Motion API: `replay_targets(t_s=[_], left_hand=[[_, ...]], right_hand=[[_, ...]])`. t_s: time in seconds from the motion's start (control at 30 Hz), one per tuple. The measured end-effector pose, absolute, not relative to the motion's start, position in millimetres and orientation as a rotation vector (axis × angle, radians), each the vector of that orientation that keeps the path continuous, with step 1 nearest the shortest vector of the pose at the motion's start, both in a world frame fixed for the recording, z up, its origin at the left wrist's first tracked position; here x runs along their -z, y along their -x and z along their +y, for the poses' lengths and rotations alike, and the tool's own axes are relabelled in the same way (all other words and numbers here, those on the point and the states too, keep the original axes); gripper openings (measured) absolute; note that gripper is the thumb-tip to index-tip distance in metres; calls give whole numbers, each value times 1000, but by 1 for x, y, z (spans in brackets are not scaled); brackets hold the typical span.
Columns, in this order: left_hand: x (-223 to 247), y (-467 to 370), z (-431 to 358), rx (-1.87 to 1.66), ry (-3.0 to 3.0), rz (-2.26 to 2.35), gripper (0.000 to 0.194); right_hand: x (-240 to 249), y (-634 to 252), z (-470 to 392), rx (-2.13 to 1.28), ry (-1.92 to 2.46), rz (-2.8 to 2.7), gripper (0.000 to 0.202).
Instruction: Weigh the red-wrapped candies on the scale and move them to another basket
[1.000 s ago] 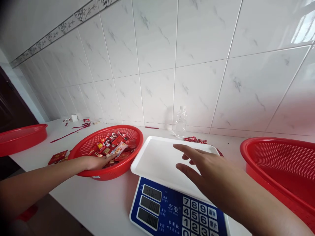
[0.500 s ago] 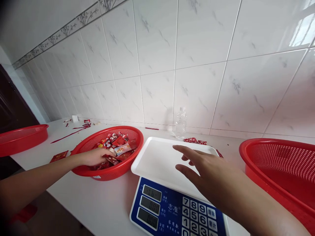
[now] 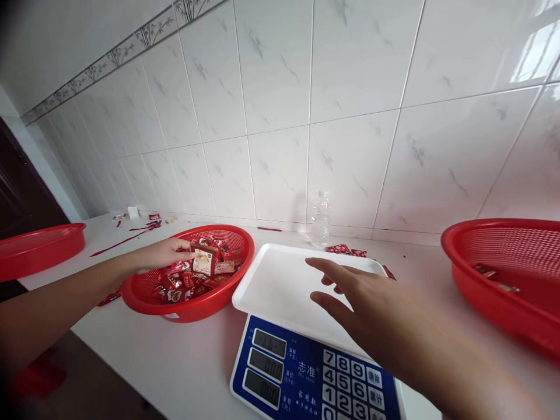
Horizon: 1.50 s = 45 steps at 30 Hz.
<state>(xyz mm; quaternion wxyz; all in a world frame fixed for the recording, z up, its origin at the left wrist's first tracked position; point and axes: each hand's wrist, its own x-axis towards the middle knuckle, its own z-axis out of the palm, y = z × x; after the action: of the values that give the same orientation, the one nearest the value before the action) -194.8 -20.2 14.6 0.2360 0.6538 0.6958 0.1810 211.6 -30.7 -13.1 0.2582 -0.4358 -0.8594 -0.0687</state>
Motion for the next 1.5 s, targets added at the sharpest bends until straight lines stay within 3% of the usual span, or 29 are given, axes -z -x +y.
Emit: replay_targets(t_s=[0.27,0.53,0.77,1.03,1.33,1.5], left_hand=[[-38,144,-19,-777,-1646,1712,41],[-33,64,-20,-830,-1414,1260,25],[-28,19,-22,-794,-1385,1099,29],[-19,22,-17,-821,-1312,1097,22],[2,21,-1,-864,-1151,1138,14],[6,14,6,-811,-1435,1170,34]], right_hand=[[15,-211,-30,96,1208,-2354,47],[-4,-190,-33,-395,1228,-2245,44],[-7,-187,-29,-818,1054,-2091,36],[-13,-194,-25,-428,1459,-2035,35],[-5,-205,-10,-268,1710,-2144,33],[-3,-208,-9,-203,1756,-2137,46]])
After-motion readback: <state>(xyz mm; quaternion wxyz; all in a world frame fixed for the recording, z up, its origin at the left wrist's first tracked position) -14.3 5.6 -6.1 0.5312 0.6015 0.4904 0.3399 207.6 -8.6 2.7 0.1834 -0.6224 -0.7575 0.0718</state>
